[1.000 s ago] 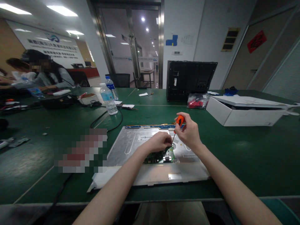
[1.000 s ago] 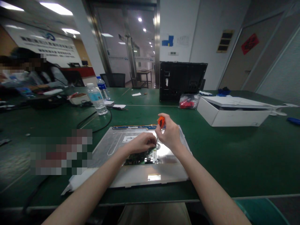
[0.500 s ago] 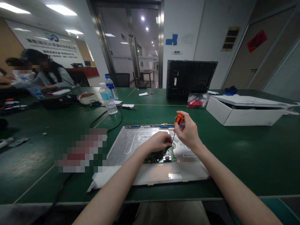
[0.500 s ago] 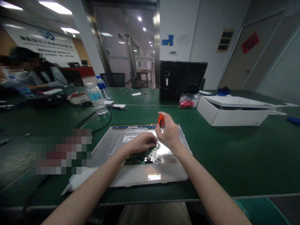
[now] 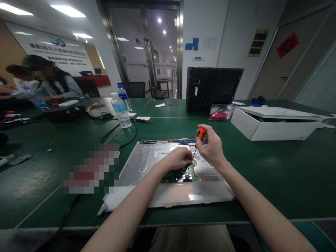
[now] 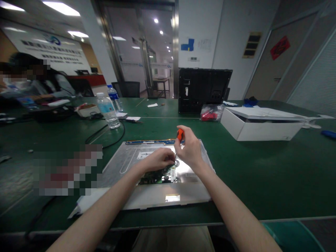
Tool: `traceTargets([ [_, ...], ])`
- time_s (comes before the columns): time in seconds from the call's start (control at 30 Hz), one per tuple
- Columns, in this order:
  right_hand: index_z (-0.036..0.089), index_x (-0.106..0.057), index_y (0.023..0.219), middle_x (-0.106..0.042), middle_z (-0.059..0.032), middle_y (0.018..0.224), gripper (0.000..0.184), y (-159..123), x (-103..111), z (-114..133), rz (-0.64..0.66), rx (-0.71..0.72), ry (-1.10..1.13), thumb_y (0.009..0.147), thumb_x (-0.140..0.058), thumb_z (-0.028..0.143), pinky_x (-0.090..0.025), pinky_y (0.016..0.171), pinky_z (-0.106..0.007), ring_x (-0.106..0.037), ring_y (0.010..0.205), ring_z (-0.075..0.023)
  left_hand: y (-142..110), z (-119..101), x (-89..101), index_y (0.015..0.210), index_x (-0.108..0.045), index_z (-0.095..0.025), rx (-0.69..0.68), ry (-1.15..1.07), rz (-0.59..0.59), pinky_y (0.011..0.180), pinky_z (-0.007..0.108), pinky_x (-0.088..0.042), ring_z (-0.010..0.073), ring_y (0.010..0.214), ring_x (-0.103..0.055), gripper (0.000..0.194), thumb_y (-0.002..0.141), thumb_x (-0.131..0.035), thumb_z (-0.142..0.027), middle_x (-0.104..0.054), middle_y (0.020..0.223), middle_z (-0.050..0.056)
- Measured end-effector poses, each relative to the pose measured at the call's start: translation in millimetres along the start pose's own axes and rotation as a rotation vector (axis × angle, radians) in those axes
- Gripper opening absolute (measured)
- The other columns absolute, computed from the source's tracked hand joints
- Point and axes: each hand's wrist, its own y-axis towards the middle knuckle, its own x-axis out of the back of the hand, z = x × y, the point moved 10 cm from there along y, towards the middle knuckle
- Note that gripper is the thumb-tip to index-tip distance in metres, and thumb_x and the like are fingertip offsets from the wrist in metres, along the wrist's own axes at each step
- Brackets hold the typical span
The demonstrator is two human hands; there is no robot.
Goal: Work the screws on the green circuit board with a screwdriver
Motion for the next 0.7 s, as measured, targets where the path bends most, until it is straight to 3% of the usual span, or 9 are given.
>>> traceTargets([
  [0.17, 0.021, -0.046, 0.110, -0.061, -0.0024, 0.082, 0.033, -2.6, -3.7, -11.2, 0.000, -0.080, -0.018, 0.084, -0.057, 0.036, -0.048, 0.060, -0.030, -0.059, 0.065, -0.0172, -0.3, 0.2, 0.4, 0.076, -0.069, -0.014, -0.001, 0.001, -0.004, 0.060, 0.021, -0.040, 0.0134, 0.064, -0.057, 0.010, 0.074, -0.062, -0.008, -0.066, 0.069, 0.001],
  [0.3, 0.021, -0.038, 0.113, -0.061, -0.0012, 0.082, 0.030, -3.4, -5.1, -16.6, -0.005, -0.109, 0.019, 0.088, -0.050, 0.034, -0.048, 0.061, -0.031, -0.059, 0.061, -0.0170, 0.4, 0.3, -0.4, 0.076, -0.069, -0.014, -0.004, 0.003, -0.003, 0.060, 0.021, -0.040, 0.0132, 0.063, -0.057, 0.011, 0.074, -0.061, -0.008, -0.065, 0.068, 0.001],
  [0.47, 0.021, -0.044, 0.111, -0.060, -0.0083, 0.102, 0.022, -1.5, -4.1, -8.8, 0.018, -0.053, -0.011, 0.090, -0.044, 0.028, -0.050, 0.069, -0.035, -0.061, 0.080, -0.0207, 1.4, 0.3, -1.8, 0.075, -0.069, -0.014, -0.009, 0.006, -0.002, 0.060, 0.021, -0.040, 0.0130, 0.062, -0.056, 0.011, 0.074, -0.061, -0.008, -0.066, 0.068, 0.001],
  [0.57, 0.021, -0.049, 0.116, -0.055, -0.0115, 0.113, 0.027, -0.1, -2.8, -0.7, 0.022, -0.001, -0.047, 0.092, -0.044, 0.029, -0.050, 0.074, -0.036, -0.059, 0.096, -0.0239, 1.3, 0.5, -1.5, 0.074, -0.069, -0.015, -0.009, 0.009, -0.006, 0.059, 0.021, -0.040, 0.0129, 0.062, -0.056, 0.009, 0.074, -0.062, -0.009, -0.065, 0.068, 0.001],
  [0.7, 0.022, -0.051, 0.121, -0.055, -0.0113, 0.116, 0.030, 0.9, -1.1, 4.0, 0.003, 0.040, -0.086, 0.093, -0.040, 0.023, -0.048, 0.084, -0.039, -0.057, 0.104, -0.0244, 1.1, -0.3, -0.9, 0.074, -0.069, -0.015, -0.013, 0.010, -0.007, 0.059, 0.020, -0.039, 0.0128, 0.062, -0.056, 0.010, 0.074, -0.062, -0.008, -0.065, 0.068, 0.001],
])
